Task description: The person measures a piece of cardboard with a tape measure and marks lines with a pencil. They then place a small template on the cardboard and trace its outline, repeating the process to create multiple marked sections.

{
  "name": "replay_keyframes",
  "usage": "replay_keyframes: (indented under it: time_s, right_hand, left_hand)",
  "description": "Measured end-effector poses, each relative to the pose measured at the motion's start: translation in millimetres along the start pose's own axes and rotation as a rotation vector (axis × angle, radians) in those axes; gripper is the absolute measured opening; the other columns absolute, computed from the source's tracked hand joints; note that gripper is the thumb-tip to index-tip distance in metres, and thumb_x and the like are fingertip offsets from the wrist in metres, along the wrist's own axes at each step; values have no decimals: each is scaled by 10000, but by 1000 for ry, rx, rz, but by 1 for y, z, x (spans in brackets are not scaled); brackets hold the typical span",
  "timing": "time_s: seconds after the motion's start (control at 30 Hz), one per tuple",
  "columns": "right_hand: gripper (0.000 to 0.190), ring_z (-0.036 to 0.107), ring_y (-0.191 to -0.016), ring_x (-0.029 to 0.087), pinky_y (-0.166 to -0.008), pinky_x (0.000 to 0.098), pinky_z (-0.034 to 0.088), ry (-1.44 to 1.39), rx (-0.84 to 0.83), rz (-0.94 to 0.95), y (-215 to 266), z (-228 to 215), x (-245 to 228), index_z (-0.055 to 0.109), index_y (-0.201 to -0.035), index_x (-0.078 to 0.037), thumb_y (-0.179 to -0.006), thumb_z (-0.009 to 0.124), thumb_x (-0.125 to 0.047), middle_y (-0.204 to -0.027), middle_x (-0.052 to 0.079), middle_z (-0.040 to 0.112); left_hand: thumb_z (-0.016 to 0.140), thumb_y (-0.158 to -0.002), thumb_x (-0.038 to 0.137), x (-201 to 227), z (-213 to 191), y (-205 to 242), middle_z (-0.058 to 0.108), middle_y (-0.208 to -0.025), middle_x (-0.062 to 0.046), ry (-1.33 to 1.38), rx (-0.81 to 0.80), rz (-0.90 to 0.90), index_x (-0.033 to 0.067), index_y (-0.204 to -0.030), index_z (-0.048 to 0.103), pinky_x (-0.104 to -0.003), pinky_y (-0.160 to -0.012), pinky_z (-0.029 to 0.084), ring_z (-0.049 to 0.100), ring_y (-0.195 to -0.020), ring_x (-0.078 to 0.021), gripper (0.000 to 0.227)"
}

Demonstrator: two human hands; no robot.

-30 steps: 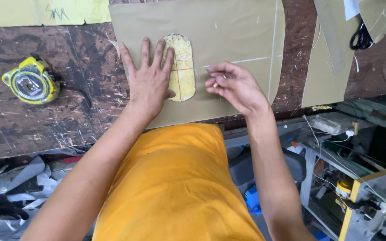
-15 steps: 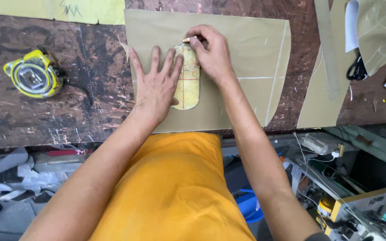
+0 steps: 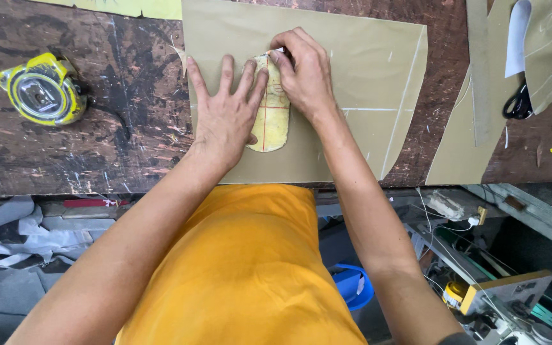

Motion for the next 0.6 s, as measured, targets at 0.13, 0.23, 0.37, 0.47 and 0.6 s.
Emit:
replay_keyframes:
  time_s: [0.13,0.23,0.37,0.47,0.6]
  right_hand:
    - [107,694,-858,297,-759,382,537,45,-12,-22,2,-1,-3,659,-1012,-6,-930,722,22,-957,129,664]
    - [102,681,-867,314,-753,392,524,84,-6,-76,-1,2,-5,653,-1001,-3,-926,714,30,-955,135,655]
    - [88,658,-825,297,-746,388,522,-12,28,-58,-6,0,0,636,-989,2,-950,708,33,-919,137,622]
    - [103,641,-783,290,-716,378,514,-108,17,5,-2,-3,5,626,-978,6,-948,724,17,-908,127,632]
    - [105,633,-812,283,-723,372,496,-29,-34,-59,-3,-2,4,630,-980,8,-946,729,13,-918,128,623]
  left_hand:
    - [879,-578,545,0,2,-5,286,-1644,-84,-20,-36,0,162,-1641,220,-845,-1037,84,214,-1497,-395,1308]
    - [873,-607,543,0,0,-3,292,-1650,-92,-33,-32,6,146,-1649,225,-848,-1040,90,220,-1500,-406,1290]
    - [875,-591,536,1,-2,-5,291,-1640,-88,-30,-41,6,151,-1645,226,-850,-1026,94,220,-1489,-413,1297]
    - [871,-605,531,0,0,-1,299,-1644,-99,-24,-6,14,143,-1651,241,-846,-1041,97,224,-1500,-411,1281]
    - [865,-621,532,-1,-1,-1,311,-1638,-102,-25,12,14,136,-1650,251,-846,-1042,102,235,-1496,-410,1262]
Point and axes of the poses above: each hand's wrist, its own y-axis away from the middle knuckle, its own z-axis out of the palm, x = y × z, the point moved 3 cm from there along -y, towards the middle knuckle
